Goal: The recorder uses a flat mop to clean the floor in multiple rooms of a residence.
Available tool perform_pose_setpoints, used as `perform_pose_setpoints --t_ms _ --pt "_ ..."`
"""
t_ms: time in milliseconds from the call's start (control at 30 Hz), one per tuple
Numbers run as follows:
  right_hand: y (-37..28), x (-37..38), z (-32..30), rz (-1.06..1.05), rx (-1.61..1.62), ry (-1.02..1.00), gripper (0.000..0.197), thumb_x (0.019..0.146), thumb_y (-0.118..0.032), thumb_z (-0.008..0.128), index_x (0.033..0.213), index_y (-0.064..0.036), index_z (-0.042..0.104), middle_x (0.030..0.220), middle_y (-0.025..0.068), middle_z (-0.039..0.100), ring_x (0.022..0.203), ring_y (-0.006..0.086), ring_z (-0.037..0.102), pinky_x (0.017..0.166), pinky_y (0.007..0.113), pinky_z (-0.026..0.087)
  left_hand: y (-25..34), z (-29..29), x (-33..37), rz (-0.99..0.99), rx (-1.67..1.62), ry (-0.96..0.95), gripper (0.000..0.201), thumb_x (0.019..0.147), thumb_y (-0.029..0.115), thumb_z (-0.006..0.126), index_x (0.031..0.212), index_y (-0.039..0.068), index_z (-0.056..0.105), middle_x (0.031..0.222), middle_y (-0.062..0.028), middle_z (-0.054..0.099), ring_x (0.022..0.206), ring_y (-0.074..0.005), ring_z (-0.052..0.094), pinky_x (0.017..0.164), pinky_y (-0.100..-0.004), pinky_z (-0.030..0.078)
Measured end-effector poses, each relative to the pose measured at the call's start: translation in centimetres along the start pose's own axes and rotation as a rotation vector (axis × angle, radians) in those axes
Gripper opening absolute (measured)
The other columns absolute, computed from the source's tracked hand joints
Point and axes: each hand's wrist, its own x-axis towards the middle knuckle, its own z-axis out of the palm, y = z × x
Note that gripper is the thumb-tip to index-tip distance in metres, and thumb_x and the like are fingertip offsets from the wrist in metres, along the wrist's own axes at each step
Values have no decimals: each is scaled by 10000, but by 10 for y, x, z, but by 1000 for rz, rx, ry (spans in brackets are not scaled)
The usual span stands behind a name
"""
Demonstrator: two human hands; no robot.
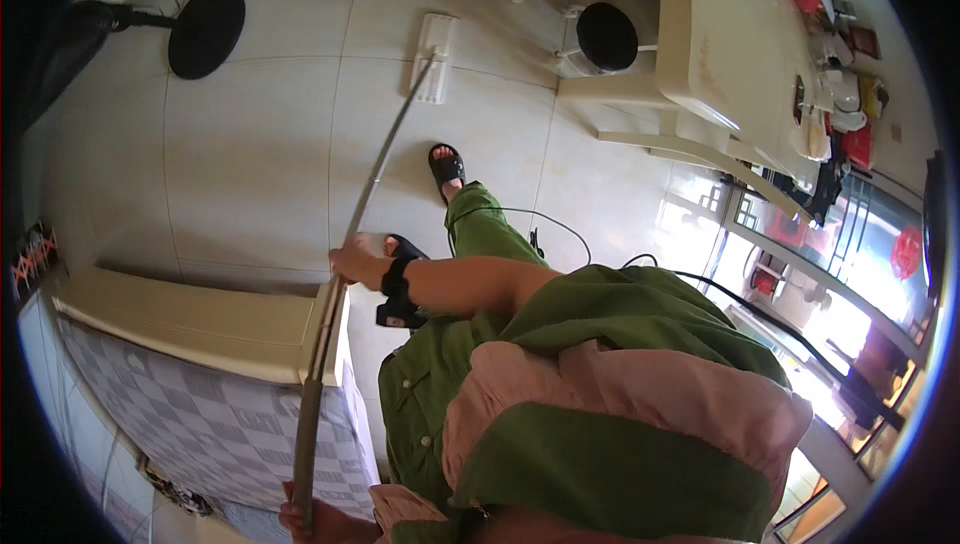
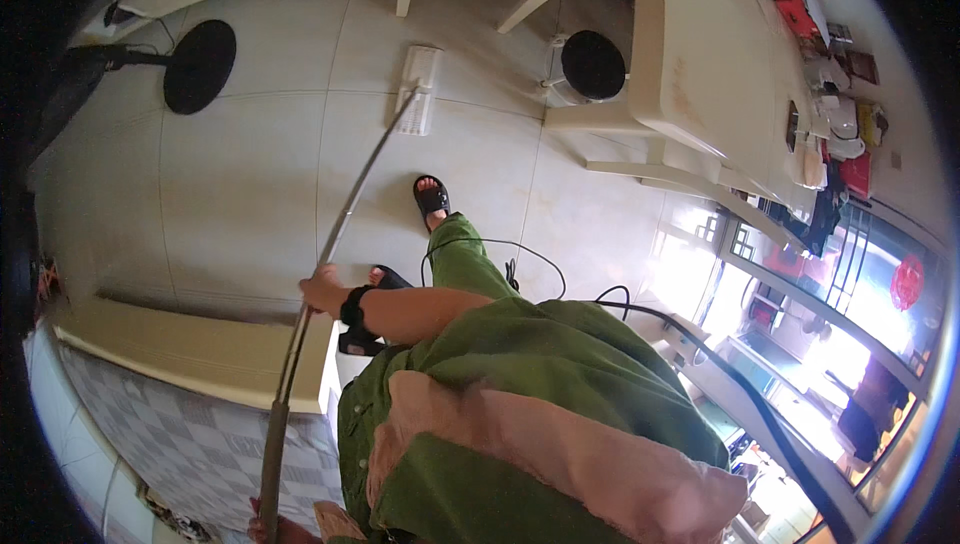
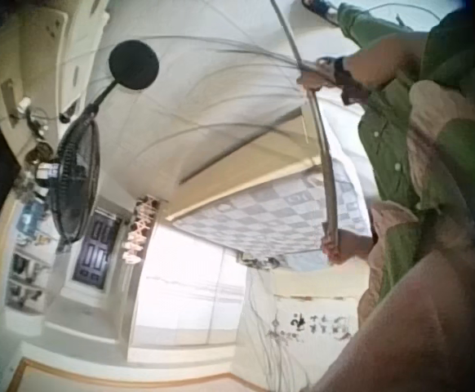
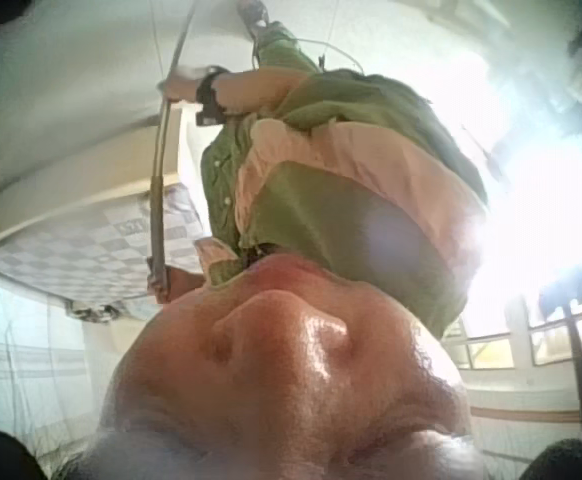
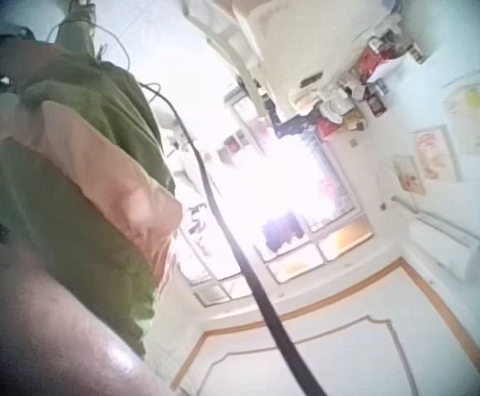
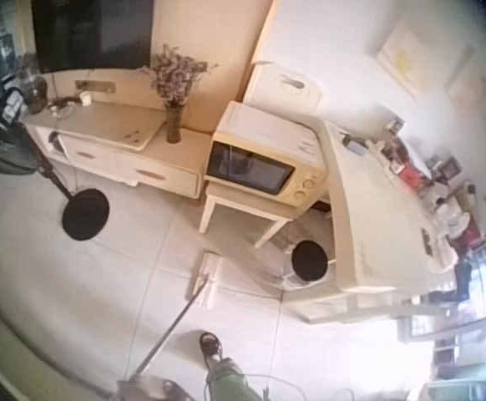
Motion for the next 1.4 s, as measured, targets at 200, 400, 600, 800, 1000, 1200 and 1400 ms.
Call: perform_pose_setpoints --t_ms 200,400,600,800,1000,1200,1400 --pt "-32 4 -54 656 2059 140 126 735 -71 476 724 47 434 583 135 484 456 234 526 373 329 427 48 15 34 -41 -957 -22 279 772 327 484 599 120 414 541 1 407 504 -148 429 449 -306 317" --pt "59 30 -81 408 2289 590 139 690 -78 444 575 0 445 522 120 472 458 258 531 400 340 438 22 96 69 -116 -1404 -354 281 765 278 374 829 19 465 992 -141 440 1065 -386 315 958 -480 144" --pt "239 72 -95 345 2639 923 117 665 -115 438 572 -67 386 496 70 408 454 199 406 477 315 409 26 289 69 -440 -1465 -444 288 789 217 427 982 9 475 979 -117 508 1095 -358 338 965 -450 199" --pt "322 65 -90 307 2625 961 97 659 -131 423 583 -90 379 503 47 397 489 197 395 488 288 357 49 378 65 -491 -1444 -368 202 815 212 397 866 45 500 796 -64 547 984 -362 450 940 -468 232" --pt "383 61 -101 304 2475 1091 129 642 -133 431 540 -88 365 464 41 379 436 188 374 451 295 356 73 433 76 -429 -1366 -455 210 808 241 401 811 43 470 826 -113 526 989 -388 435 928 -489 234" --pt "423 50 -111 775 2103 1045 194 667 -145 381 513 -150 263 444 -14 311 395 121 339 398 258 294 94 447 21 -429 -1372 -552 196 775 237 485 802 44 468 894 -134 512 1049 -391 379 937 -478 205" --pt "351 73 -68 865 1967 957 160 688 -194 405 572 -137 311 463 13 329 401 137 341 402 262 308 18 392 -10 -657 -1488 -344 190 777 138 443 884 -12 490 940 -148 511 1081 -343 367 974 -434 192"
